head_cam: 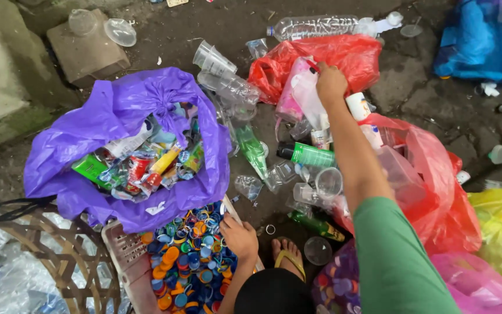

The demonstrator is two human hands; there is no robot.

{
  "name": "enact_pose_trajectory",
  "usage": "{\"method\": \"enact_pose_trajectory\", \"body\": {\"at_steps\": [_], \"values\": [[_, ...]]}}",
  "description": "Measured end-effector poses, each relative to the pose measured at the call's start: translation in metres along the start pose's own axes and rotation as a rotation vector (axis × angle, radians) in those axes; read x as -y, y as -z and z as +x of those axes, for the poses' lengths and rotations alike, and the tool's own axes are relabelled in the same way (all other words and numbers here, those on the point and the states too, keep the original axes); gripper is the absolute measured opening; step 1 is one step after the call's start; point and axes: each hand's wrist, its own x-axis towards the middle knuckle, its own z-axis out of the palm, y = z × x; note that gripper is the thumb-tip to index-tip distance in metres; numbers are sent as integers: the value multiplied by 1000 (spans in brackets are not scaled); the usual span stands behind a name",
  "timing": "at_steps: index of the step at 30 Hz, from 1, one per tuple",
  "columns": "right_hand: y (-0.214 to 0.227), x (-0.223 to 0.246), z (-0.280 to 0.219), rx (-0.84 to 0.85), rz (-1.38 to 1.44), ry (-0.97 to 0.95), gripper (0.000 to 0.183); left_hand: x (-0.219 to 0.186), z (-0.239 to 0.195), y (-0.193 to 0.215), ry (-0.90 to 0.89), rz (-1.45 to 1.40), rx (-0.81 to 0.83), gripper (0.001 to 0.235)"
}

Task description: Sorting plastic bottles and caps into different containers for recycling, including removing caps and labels.

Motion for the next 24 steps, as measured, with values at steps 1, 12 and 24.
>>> {"method": "enact_pose_trajectory", "body": {"at_steps": [1,12,24], "values": [[-10,3,7,2,3,4,32,-2,1,3,4,3,-3,61],[23,-53,-100,923,-341,380,54,-3,-1,1,46,-51,31,64],[58,-42,-47,511,526,-99,34,-3,-1,4,100,-67,65,66]]}}
